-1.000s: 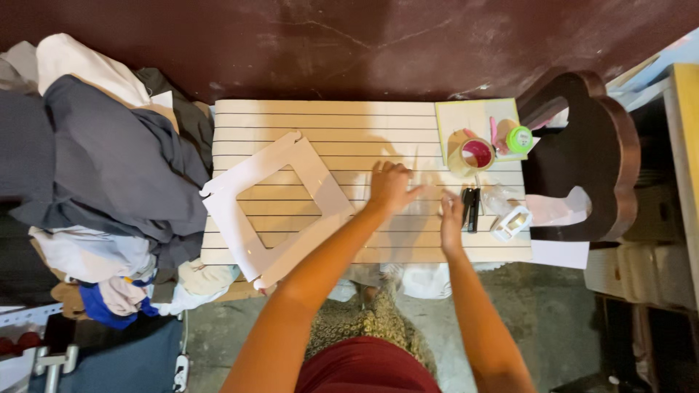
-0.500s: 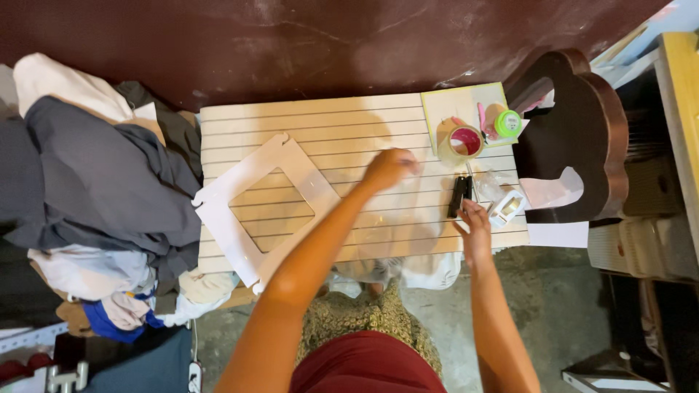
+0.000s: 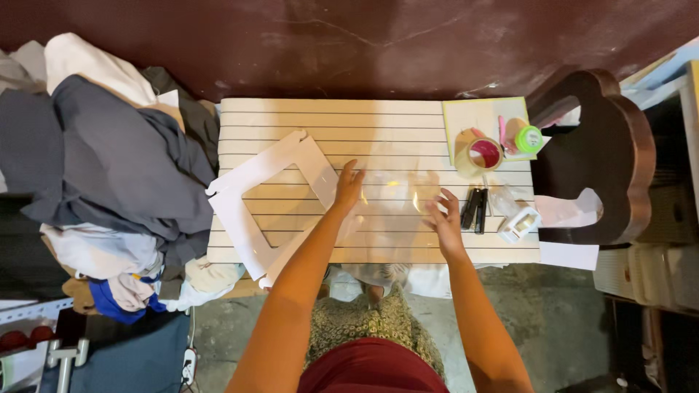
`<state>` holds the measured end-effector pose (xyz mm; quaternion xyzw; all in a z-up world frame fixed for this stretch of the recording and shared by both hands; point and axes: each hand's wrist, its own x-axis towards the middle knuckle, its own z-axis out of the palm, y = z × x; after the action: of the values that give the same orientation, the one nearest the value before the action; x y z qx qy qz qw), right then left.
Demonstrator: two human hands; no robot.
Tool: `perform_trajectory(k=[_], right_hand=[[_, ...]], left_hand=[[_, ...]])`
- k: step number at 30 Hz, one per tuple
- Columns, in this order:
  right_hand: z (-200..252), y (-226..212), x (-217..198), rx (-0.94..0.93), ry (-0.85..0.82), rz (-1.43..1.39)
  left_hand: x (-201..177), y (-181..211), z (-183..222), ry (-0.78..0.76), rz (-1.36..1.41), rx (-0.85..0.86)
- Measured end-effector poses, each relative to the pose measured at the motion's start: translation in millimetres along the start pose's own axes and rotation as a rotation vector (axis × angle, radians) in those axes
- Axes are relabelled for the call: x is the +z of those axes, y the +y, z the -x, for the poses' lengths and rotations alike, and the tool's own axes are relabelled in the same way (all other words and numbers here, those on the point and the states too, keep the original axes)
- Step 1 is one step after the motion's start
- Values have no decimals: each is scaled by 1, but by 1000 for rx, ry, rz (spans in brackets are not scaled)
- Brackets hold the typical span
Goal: The person places a boxed cake into a refrigerator and then assembles packaging by folding white cardboard frames and attaching clear plastic sheets at a table.
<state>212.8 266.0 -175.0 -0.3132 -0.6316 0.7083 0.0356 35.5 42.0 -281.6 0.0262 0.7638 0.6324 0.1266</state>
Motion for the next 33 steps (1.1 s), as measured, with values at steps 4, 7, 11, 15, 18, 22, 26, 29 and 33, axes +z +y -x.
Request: perform_trajectory(k=[4, 7, 11, 15, 18, 22, 26, 29, 33], right_hand=[[-3, -9, 10, -192, -22, 133], [-5, -36, 19, -476, 33, 400], [-12, -83, 35, -907, -15, 792], [-31, -89, 52, -854, -55, 1018], [-47, -78, 54, -729, -80, 1061], [-58, -58, 55, -642, -99, 1030], [-60, -55, 57, -582, -151, 1028], [-63, -58, 50, -535, -106, 975], [-64, -49, 17, -299, -245, 407]], left_hand=[[-8, 40, 13, -53, -5, 221], [-21, 111, 32, -96, -217, 443], [-28, 168, 35, -274, -544, 637], [-19, 171, 18, -343, -747, 684], [-17, 166, 7, -367, -723, 622], [-15, 168, 6, -391, -731, 500], [-13, 165, 7, -386, -793, 422], [-11, 139, 0, -281, -456, 563], [-1, 73, -16, -14, 110, 346]])
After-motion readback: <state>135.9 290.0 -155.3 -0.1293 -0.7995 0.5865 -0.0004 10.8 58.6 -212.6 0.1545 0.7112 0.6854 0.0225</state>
